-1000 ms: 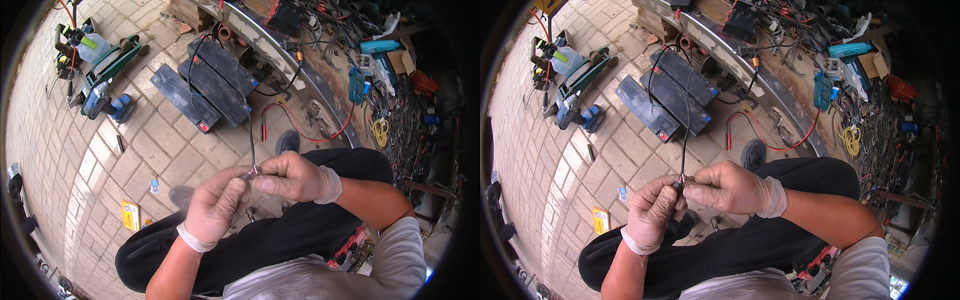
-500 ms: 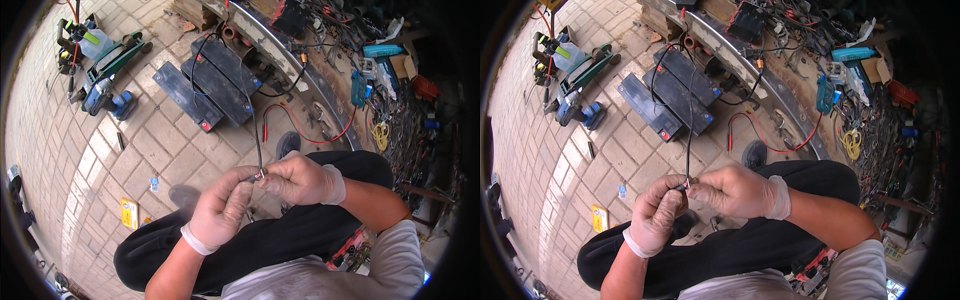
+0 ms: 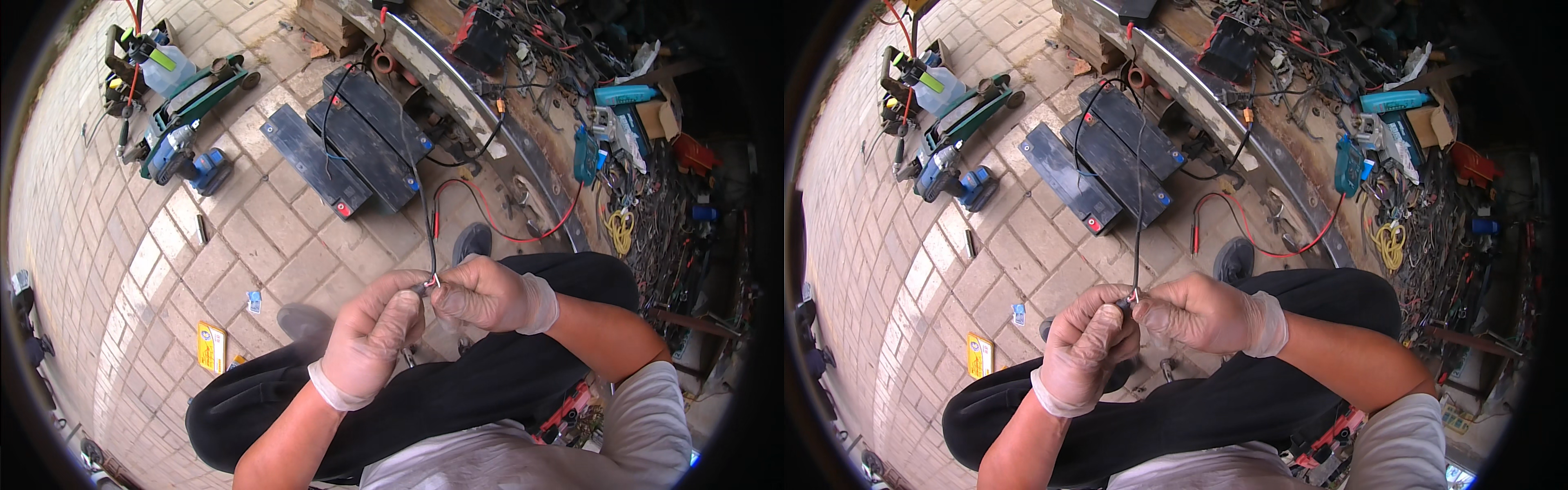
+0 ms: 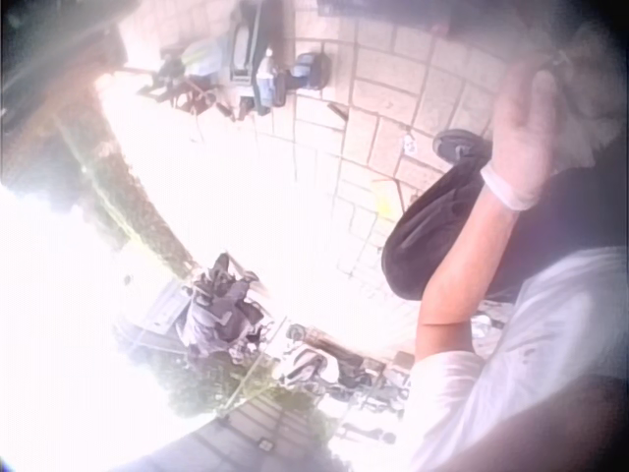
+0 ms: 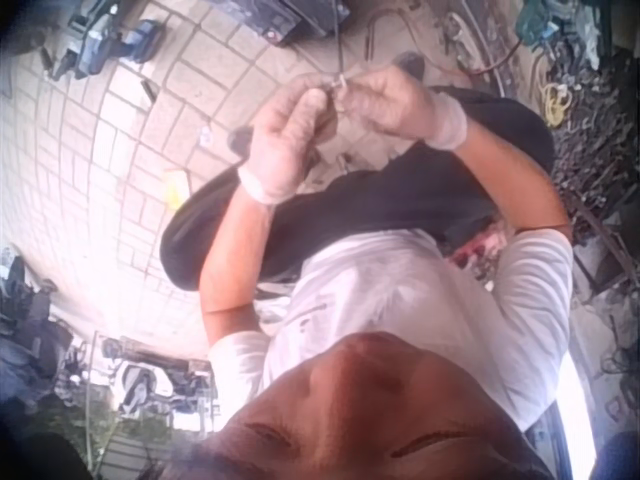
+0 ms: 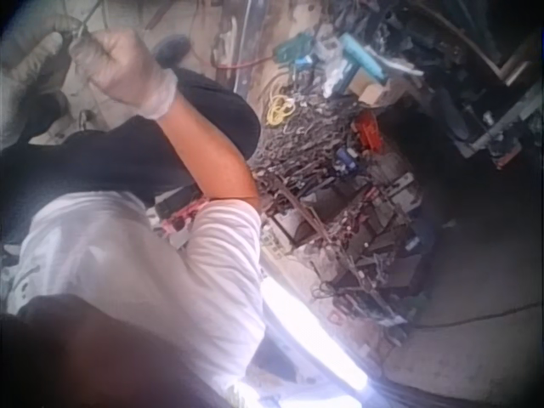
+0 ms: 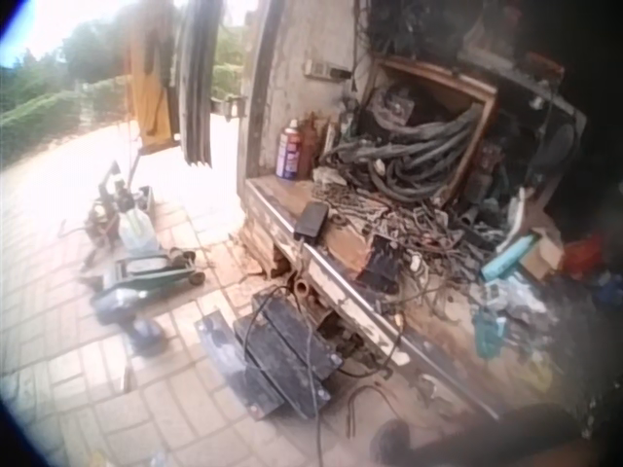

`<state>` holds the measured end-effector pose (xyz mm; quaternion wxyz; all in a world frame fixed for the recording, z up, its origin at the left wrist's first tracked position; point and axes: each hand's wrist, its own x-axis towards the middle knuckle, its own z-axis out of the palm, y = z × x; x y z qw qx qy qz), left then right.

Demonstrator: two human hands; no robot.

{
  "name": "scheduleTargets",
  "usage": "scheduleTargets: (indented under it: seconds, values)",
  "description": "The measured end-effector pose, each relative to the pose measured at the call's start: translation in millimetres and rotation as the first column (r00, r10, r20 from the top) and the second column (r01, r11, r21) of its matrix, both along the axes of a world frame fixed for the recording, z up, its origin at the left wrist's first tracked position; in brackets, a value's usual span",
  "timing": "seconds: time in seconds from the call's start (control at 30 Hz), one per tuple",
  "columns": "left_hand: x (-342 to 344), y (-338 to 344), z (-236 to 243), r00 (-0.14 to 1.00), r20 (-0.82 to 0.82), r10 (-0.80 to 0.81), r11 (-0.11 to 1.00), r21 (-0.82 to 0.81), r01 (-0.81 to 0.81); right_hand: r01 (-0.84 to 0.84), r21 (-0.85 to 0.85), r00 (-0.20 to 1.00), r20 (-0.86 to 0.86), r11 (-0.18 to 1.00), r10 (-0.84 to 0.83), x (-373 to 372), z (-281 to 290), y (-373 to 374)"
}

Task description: The person strips the insulation from two wires using pliers, then twists the exposed ends together by hand to join them. The joined wires are held and inspected briefly.

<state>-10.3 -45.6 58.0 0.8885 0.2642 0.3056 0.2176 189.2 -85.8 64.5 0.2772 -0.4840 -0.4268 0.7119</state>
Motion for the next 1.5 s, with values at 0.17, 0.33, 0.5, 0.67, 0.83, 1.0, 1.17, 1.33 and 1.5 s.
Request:
scheduleTargets:
  seconds: [0.17, 0.33, 0.5, 0.67, 0.83, 1.0, 1.17, 1.33, 1.5]
  values:
    - [-3.5, -0.5, 0.5, 0.955, -0.295, -0.019, 0.934, 0.337, 0.123, -0.263, 0.261, 0.805, 0.59, 0.929, 0.062, 1.0, 8.0, 9.5]
    - [-2.2, -1.0, -2.6, 0.939, -0.342, -0.04, 0.888, 0.418, 0.19, -0.281, 0.355, 0.835, 0.549, 0.892, 0.044, 5.9, 18.8, 14.0]
    - [0.4, 1.5, -3.3, 0.941, -0.339, 0.009, 0.869, 0.468, 0.16, -0.156, 0.36, 0.881, 0.472, 0.92, -0.035, 3.8, 27.5, 18.2]
    - [3.5, 1.9, -1.4, 0.92, -0.387, 0.058, 0.794, 0.577, 0.192, -0.066, 0.562, 0.881, 0.421, 0.825, -0.216, -0.5, 14.0, 13.9]
    - [12.3, -3.2, -14.5, 0.905, -0.356, 0.234, 0.617, 0.774, 0.146, -0.168, 0.493, 0.733, 0.641, 0.854, -0.226, 6.6, 1.5, -1.6]
    - [33.0, 0.9, -30.9, 0.901, -0.334, 0.278, 0.505, 0.848, 0.159, -0.115, 0.535, 0.628, 0.692, 0.837, -0.356, 16.1, -13.1, -1.5]
    - [44.2, 8.6, -25.0, 0.903, -0.284, 0.321, 0.539, 0.839, 0.072, -0.058, 0.216, 0.584, 0.799, 0.975, -0.142, 35.6, -14.9, 8.4]
    - [46.1, 14.8, -27.1, 0.9, -0.313, 0.304, 0.534, 0.838, 0.112, 0.032, 0.333, 0.725, 0.641, 0.942, -0.251, 63.5, -59.0, 13.7]
    - [46.2, 20.5, -29.0, 0.96, -0.127, 0.248, 0.542, 0.84, -0.029, 0.243, 0.294, 0.92, 0.234, 0.925, -0.316, 82.3, -95.2, 16.4]
